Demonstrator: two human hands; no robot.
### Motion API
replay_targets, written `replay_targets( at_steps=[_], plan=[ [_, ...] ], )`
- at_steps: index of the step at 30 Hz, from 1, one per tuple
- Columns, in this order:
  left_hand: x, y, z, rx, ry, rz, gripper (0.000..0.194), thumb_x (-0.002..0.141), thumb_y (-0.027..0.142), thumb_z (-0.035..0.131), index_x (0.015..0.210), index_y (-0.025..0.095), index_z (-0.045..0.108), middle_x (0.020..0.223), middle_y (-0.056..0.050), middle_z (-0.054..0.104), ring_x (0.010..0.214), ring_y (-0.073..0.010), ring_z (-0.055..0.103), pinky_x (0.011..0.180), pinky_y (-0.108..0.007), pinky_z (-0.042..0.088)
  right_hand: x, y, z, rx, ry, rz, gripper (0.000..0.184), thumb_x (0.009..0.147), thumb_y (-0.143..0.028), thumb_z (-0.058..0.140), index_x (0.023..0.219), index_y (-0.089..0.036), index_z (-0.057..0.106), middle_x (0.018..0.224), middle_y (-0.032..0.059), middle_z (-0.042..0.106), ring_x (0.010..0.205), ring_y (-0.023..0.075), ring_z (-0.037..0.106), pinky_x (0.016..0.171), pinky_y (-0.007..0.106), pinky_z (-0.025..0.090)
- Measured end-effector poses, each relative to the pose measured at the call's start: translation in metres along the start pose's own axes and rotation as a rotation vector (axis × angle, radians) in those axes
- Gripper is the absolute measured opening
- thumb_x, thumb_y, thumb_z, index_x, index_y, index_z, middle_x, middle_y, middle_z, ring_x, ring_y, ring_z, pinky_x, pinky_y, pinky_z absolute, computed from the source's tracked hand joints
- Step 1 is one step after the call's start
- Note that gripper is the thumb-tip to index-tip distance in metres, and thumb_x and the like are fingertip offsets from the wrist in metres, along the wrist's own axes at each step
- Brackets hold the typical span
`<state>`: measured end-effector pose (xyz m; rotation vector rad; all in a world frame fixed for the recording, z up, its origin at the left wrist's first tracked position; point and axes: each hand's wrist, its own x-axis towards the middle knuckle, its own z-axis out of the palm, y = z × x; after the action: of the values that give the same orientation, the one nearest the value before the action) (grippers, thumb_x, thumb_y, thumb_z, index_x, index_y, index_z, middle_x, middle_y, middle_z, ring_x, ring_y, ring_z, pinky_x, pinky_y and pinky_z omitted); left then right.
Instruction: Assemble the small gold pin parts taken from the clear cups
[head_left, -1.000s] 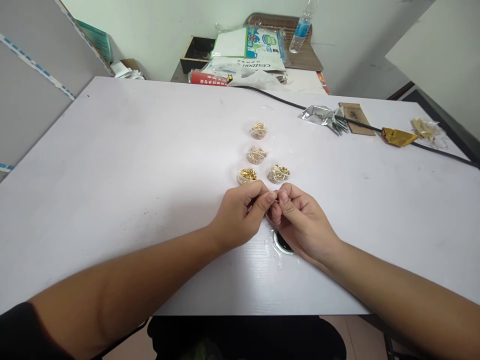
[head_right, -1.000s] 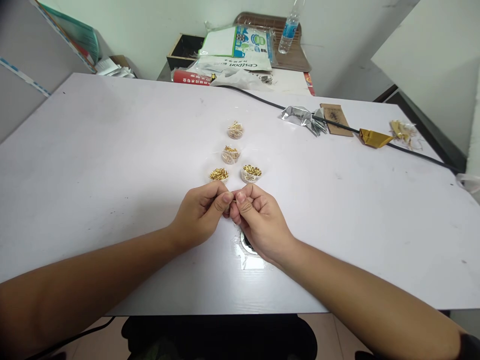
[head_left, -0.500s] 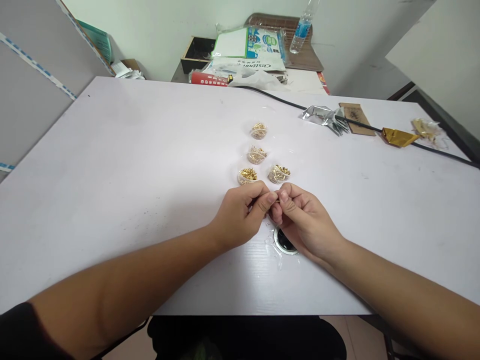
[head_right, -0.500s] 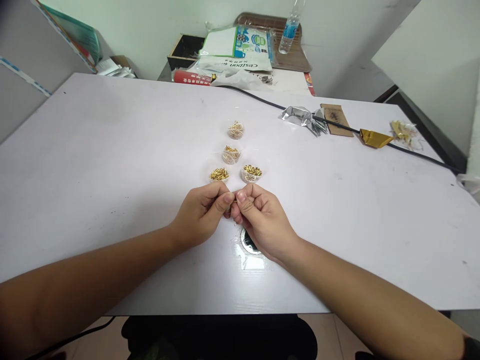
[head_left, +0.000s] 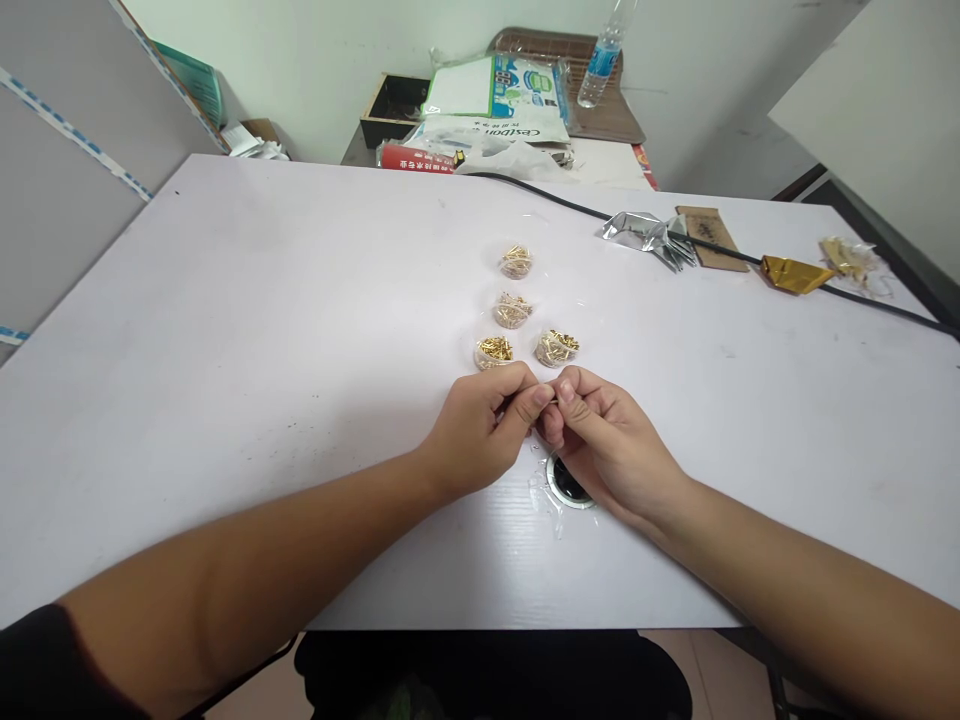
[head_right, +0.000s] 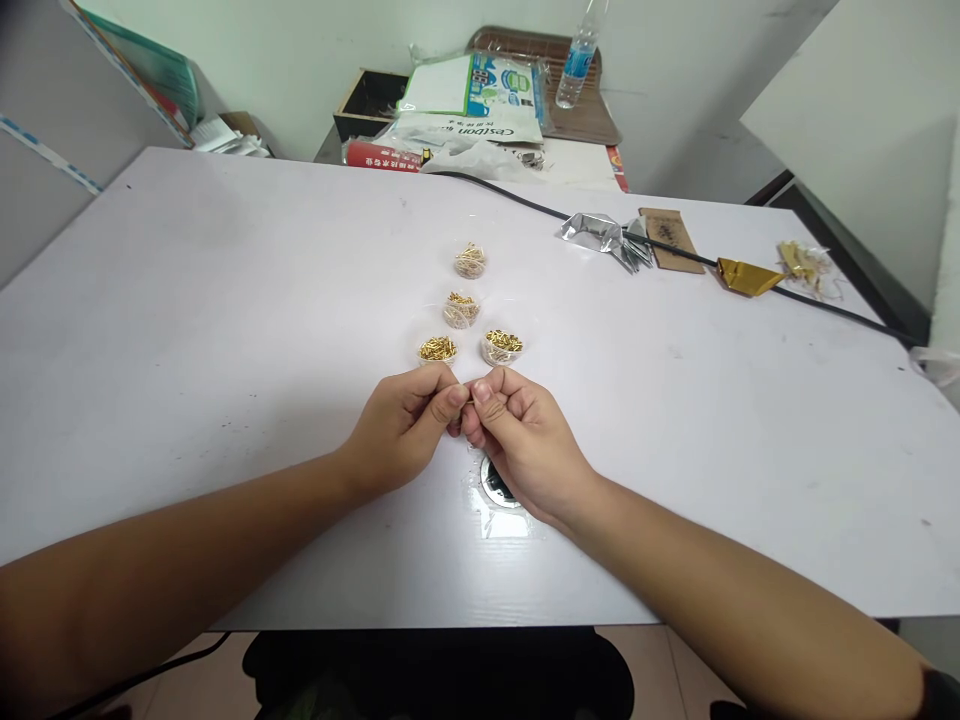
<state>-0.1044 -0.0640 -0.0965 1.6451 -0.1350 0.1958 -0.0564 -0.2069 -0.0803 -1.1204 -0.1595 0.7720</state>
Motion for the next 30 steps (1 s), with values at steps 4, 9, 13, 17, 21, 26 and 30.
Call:
replay_targets(
  at_steps=[4,9,13,17,21,26,30],
  plan=[
    [0.0008,0.0006,0.0003,-0.002,0.010,0.018,0.033,0.096,0.037,0.057,0.069,0.017,0.052,0.066,-0.001,0.069,0.060,-0.0099,0.058,0.059,-0.023,0.047,-0.0008,0.0001,0.0014,0.020,0.002,-0.014,0.031,0.081,-0.037,0.079,0.069,-0.019,0.057,0.057,-0.0035,0.056,0.059,0.0095,0.048,0.063,0.022,0.044],
    [0.0013,0.0018,0.0004,0.008,0.019,0.044,0.033,0.097,0.033,0.052,0.068,0.017,0.052,0.066,-0.002,0.069,0.057,-0.0084,0.055,0.055,-0.021,0.044,-0.0009,-0.0011,0.0029,-0.005,0.012,-0.022,0.033,0.082,-0.038,0.078,0.067,-0.019,0.056,0.058,-0.0035,0.055,0.057,0.0094,0.046,0.063,0.024,0.046],
    [0.0012,0.0022,0.0002,0.018,0.025,0.044,0.036,0.098,0.037,0.051,0.067,0.017,0.052,0.064,-0.002,0.068,0.055,-0.0087,0.054,0.054,-0.022,0.044,-0.0009,-0.0017,0.0033,-0.025,0.008,-0.021,0.034,0.082,-0.040,0.078,0.066,-0.019,0.056,0.058,-0.0035,0.055,0.055,0.0092,0.045,0.063,0.025,0.046],
    [0.0015,0.0028,0.0004,0.000,0.023,0.049,0.041,0.097,0.044,0.052,0.067,0.017,0.051,0.064,-0.002,0.068,0.057,-0.0090,0.056,0.055,-0.022,0.046,-0.0003,-0.0008,0.0021,-0.026,0.005,-0.016,0.035,0.082,-0.040,0.078,0.066,-0.018,0.055,0.057,-0.0035,0.054,0.055,0.0088,0.044,0.062,0.024,0.045],
    [0.0011,0.0025,0.0009,0.008,0.032,0.060,0.037,0.097,0.040,0.053,0.067,0.017,0.051,0.064,-0.001,0.068,0.057,-0.0090,0.057,0.055,-0.022,0.046,-0.0003,0.0007,0.0017,-0.014,0.020,-0.018,0.035,0.081,-0.040,0.079,0.067,-0.019,0.055,0.057,-0.0039,0.054,0.055,0.0085,0.045,0.063,0.023,0.046],
    [-0.0001,0.0008,0.0010,-0.002,0.036,0.046,0.032,0.096,0.034,0.057,0.069,0.017,0.052,0.066,0.000,0.069,0.060,-0.0084,0.060,0.057,-0.020,0.046,-0.0008,0.0029,0.0024,0.030,0.025,-0.012,0.033,0.081,-0.039,0.080,0.068,-0.019,0.056,0.059,-0.0037,0.056,0.059,0.0081,0.049,0.068,0.021,0.048],
    [0.0002,0.0016,0.0011,-0.006,0.042,0.054,0.033,0.096,0.035,0.056,0.069,0.017,0.052,0.066,0.000,0.070,0.060,-0.0091,0.061,0.058,-0.021,0.047,-0.0011,0.0033,0.0018,0.040,0.038,0.002,0.034,0.080,-0.039,0.080,0.067,-0.018,0.057,0.059,-0.0033,0.055,0.061,0.0081,0.050,0.071,0.021,0.050]
  ],
)
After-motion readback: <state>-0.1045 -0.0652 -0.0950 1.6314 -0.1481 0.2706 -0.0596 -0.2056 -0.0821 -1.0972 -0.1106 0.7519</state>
